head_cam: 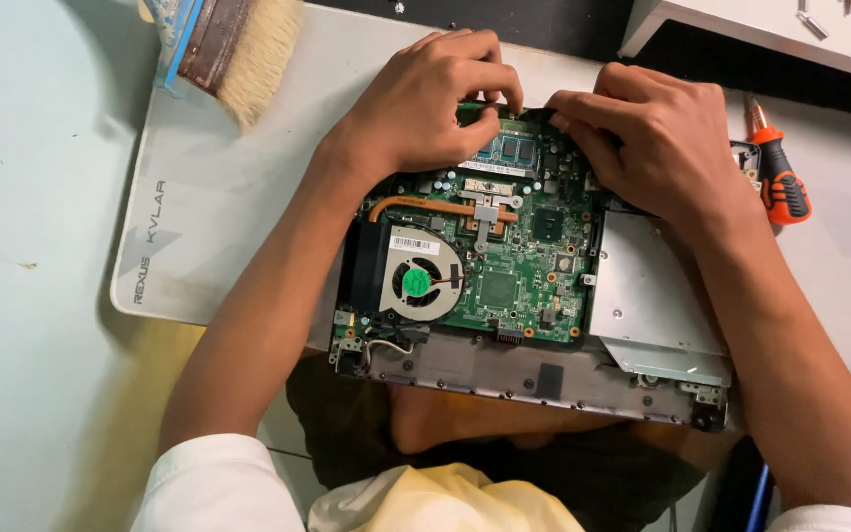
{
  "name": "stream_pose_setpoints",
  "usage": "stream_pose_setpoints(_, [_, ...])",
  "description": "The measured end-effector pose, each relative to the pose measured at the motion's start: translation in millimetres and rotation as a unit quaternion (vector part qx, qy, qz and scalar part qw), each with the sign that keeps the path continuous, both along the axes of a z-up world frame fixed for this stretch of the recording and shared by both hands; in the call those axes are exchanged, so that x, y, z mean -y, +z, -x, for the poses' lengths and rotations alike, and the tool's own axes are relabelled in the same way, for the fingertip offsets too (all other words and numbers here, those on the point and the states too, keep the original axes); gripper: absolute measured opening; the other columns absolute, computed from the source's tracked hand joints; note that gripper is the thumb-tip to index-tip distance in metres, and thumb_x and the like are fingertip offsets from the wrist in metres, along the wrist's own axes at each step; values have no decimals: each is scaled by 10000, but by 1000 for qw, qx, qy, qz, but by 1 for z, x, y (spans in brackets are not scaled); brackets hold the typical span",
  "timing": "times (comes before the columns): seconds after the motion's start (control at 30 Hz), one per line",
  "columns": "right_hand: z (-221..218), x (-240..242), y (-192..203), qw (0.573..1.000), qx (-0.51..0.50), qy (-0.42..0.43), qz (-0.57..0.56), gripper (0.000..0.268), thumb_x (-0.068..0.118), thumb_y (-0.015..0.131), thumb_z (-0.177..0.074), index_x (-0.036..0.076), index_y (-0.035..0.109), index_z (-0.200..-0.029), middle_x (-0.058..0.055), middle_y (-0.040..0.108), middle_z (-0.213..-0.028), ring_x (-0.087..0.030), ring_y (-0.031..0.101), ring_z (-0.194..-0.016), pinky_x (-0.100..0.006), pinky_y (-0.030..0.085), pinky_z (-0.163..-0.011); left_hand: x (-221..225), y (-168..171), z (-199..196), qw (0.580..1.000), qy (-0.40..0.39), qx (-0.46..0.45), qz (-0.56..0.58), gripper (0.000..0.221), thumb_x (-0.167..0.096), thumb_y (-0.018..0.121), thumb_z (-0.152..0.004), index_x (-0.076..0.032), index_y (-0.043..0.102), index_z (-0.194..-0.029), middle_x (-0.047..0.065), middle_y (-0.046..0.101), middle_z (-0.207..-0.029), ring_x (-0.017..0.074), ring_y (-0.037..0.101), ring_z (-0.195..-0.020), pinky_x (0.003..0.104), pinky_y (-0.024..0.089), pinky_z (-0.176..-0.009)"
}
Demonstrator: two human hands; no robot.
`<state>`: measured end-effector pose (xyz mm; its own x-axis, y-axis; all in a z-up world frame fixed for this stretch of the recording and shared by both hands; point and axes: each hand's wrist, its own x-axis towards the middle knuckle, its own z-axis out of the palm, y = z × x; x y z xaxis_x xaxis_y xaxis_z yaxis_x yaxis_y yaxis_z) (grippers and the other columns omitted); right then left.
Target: Connecting internal ribbon cables and fastening the bottom cover of a laptop using a screwdriver.
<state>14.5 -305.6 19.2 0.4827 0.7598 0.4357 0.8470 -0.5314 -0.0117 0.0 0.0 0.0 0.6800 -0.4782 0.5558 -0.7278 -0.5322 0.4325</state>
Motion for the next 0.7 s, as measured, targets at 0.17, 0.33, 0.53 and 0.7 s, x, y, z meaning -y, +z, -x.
stream_pose_setpoints(0.17, [0,0,0,1000,-7,3,-3,179,36,950,-1174,86,1009,-1336,-51,652,-929,-207,516,-678,-385,351,-596,0,-2,-2,1000,7,8,-11,171,-16,770,-940,-138,872,-1003,5,692,-954,198,593,-716,382,570,-803])
stream_pose_setpoints(0.33, [-1,0,-2,1000,-19,6,-4,189,25,939,-1176,77,1004,-1346,-62,642,-926,-217,519,-670,-392,379,-598,-1,-2,-2,1000,6,-20,-6,155,-15,773,-953,-127,856,-1021,-2,718,-958,190,608,-688,389,573,-770])
stream_pose_setpoints(0.53, [-2,0,-5,999,-41,17,-20,188,-6,927,-1177,54,988,-1344,-76,644,-924,-226,512,-666,-400,402,-601,0,-4,-5,996,-11,-90,17,158,28,751,-968,-65,847,-1053,45,738,-1030,206,635,-736,405,546,-669])
stream_pose_setpoints(0.7, [3,-2,-3,998,-56,10,-18,184,4,913,-1187,52,974,-1354,-90,625,-925,-253,526,-681,-422,416,-618,0,-5,-6,995,-27,-90,37,155,48,731,-962,-53,828,-1028,57,732,-1037,202,624,-751,380,524,-665])
